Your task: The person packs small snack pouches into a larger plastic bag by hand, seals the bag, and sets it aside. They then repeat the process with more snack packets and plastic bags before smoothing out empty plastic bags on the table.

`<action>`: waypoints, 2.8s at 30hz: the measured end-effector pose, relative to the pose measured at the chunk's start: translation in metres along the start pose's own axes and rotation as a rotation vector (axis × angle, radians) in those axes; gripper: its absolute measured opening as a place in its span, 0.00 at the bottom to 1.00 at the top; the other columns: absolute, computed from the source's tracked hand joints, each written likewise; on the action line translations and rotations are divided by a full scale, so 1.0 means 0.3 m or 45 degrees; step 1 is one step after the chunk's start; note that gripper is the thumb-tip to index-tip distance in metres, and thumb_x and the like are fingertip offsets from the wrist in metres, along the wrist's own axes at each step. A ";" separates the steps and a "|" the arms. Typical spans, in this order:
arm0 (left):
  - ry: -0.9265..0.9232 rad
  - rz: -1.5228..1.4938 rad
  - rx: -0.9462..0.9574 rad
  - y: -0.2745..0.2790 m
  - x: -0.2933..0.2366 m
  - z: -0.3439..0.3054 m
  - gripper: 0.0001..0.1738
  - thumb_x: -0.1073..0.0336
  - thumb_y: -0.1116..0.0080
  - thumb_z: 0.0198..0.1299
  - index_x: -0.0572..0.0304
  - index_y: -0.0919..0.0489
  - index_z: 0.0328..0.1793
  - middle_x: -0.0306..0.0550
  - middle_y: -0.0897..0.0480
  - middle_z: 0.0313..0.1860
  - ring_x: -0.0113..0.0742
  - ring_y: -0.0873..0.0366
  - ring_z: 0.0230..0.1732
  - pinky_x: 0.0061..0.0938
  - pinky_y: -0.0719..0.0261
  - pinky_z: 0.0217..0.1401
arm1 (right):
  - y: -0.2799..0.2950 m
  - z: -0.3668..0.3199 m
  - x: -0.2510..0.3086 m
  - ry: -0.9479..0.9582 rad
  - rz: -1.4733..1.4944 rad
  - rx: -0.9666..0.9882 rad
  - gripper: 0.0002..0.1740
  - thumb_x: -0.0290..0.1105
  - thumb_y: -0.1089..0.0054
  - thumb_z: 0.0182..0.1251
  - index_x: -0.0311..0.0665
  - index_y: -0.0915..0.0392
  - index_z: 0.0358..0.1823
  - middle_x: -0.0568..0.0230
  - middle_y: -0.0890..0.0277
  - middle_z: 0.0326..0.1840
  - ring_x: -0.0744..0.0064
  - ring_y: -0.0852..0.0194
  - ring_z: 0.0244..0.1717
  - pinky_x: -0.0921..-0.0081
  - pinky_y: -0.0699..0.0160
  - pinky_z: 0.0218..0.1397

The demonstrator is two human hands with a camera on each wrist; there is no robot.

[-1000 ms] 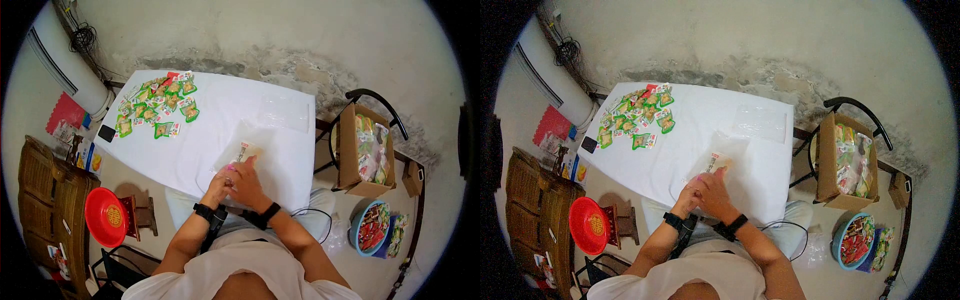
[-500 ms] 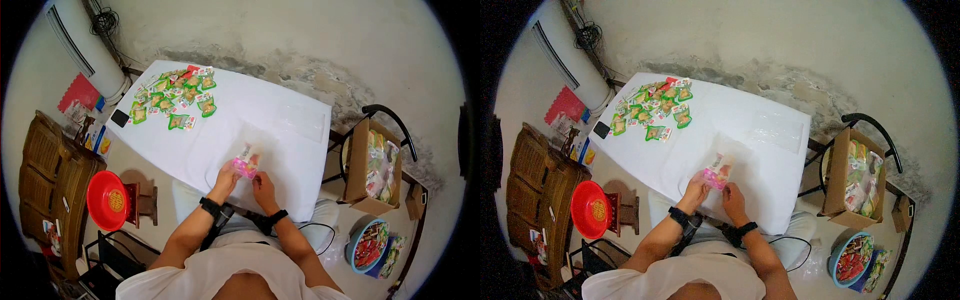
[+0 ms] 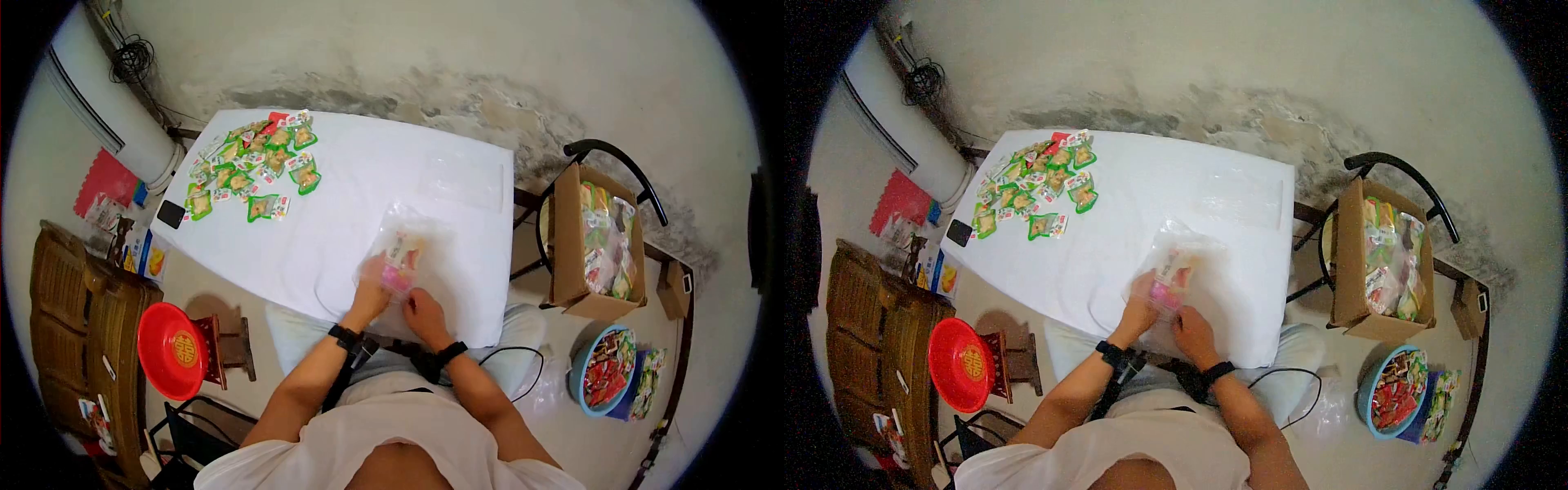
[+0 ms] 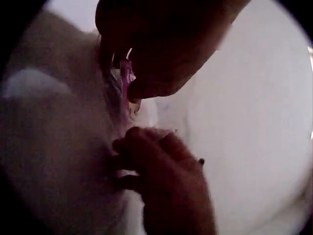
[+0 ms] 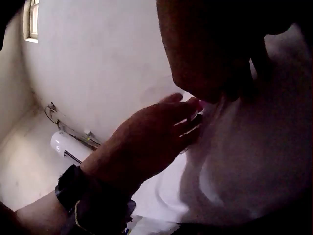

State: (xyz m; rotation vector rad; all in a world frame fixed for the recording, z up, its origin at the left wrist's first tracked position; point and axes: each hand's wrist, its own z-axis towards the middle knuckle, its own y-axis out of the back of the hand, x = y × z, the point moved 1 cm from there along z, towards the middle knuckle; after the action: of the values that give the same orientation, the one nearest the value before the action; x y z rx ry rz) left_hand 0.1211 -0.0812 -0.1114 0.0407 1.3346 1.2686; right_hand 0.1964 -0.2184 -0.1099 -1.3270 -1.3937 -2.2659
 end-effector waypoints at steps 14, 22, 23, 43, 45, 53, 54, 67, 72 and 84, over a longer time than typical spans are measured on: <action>-0.066 -0.386 0.463 -0.135 0.087 0.090 0.38 0.68 0.40 0.47 0.50 0.38 0.68 0.65 0.40 0.66 0.61 0.39 0.63 0.41 0.37 0.64 | 0.021 0.062 -0.017 0.160 0.074 -0.090 0.31 0.24 0.43 0.47 0.34 0.37 0.58 0.46 0.38 0.59 0.46 0.44 0.64 0.61 0.44 0.66; -0.049 0.325 0.261 -0.025 -0.011 0.025 0.41 0.63 0.40 0.49 0.67 0.44 0.68 0.65 0.42 0.67 0.58 0.45 0.68 0.47 0.44 0.66 | 0.062 0.095 0.058 0.208 -0.207 -0.052 0.34 0.24 0.40 0.45 0.35 0.38 0.59 0.49 0.44 0.65 0.48 0.47 0.65 0.57 0.47 0.65; -0.014 0.287 0.261 -0.033 0.000 0.003 0.42 0.64 0.40 0.49 0.65 0.45 0.69 0.63 0.41 0.67 0.57 0.45 0.68 0.49 0.46 0.66 | 0.062 0.104 0.076 0.314 -0.297 -0.024 0.34 0.24 0.40 0.44 0.36 0.37 0.59 0.49 0.44 0.64 0.48 0.47 0.64 0.56 0.46 0.64; -0.146 0.196 0.180 -0.098 0.064 -0.068 0.24 0.71 0.57 0.56 0.51 0.28 0.60 0.50 0.31 0.63 0.49 0.41 0.68 0.49 0.49 0.69 | -0.013 0.276 -0.015 0.082 -0.572 -0.090 0.06 0.33 0.51 0.59 0.43 0.27 0.36 0.54 0.24 0.24 0.49 0.25 0.24 0.57 0.27 0.24; -0.193 0.161 0.196 -0.062 0.025 -0.060 0.25 0.72 0.55 0.56 0.52 0.31 0.62 0.50 0.35 0.66 0.53 0.44 0.69 0.52 0.51 0.69 | -0.011 0.293 0.005 -0.155 -0.559 -0.038 0.07 0.35 0.50 0.59 0.43 0.28 0.36 0.51 0.24 0.25 0.46 0.25 0.26 0.55 0.28 0.26; -0.210 -0.078 0.809 0.037 -0.019 -0.109 0.21 0.67 0.52 0.58 0.56 0.28 0.60 0.54 0.27 0.57 0.49 0.30 0.58 0.37 0.32 0.61 | 0.029 0.269 -0.033 -0.142 -0.452 -0.032 0.09 0.30 0.45 0.55 0.42 0.29 0.38 0.49 0.24 0.29 0.45 0.25 0.31 0.54 0.29 0.33; -0.148 -0.116 0.645 0.082 0.007 -0.105 0.18 0.66 0.52 0.60 0.57 0.27 0.57 0.52 0.23 0.52 0.46 0.26 0.54 0.34 0.29 0.56 | 0.035 0.244 -0.062 0.031 -0.418 -0.053 0.09 0.29 0.44 0.54 0.39 0.29 0.37 0.50 0.25 0.29 0.47 0.27 0.30 0.57 0.30 0.32; 1.111 -1.495 -0.766 0.448 0.672 0.239 0.22 0.56 0.47 0.59 0.46 0.32 0.60 0.29 0.29 0.42 0.23 0.36 0.44 0.30 0.40 0.48 | 0.009 0.136 -0.153 0.292 -0.193 -0.209 0.14 0.25 0.43 0.47 0.35 0.27 0.39 0.51 0.27 0.37 0.49 0.31 0.42 0.58 0.34 0.47; 1.155 -1.482 -0.784 0.447 0.731 0.302 0.11 0.60 0.47 0.58 0.49 0.24 0.47 0.31 0.31 0.29 0.26 0.37 0.30 0.22 0.40 0.38 | 0.022 0.128 -0.121 0.275 -0.180 -0.165 0.16 0.27 0.43 0.45 0.37 0.27 0.40 0.52 0.28 0.37 0.49 0.32 0.42 0.58 0.34 0.47; 1.028 -0.759 -0.734 0.420 0.731 0.159 0.13 0.77 0.48 0.54 0.61 0.26 0.47 0.44 0.24 0.36 0.29 0.27 0.30 0.24 0.25 0.30 | 0.025 0.129 -0.100 0.320 -0.259 -0.125 0.16 0.28 0.42 0.46 0.37 0.27 0.40 0.53 0.29 0.40 0.51 0.33 0.45 0.57 0.35 0.48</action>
State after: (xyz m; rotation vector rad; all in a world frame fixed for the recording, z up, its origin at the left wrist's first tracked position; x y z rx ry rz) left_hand 0.0157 0.1481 -0.1621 -1.2931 1.4108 1.1206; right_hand 0.2412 -0.2008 -0.1212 -0.9183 -1.4004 -2.5562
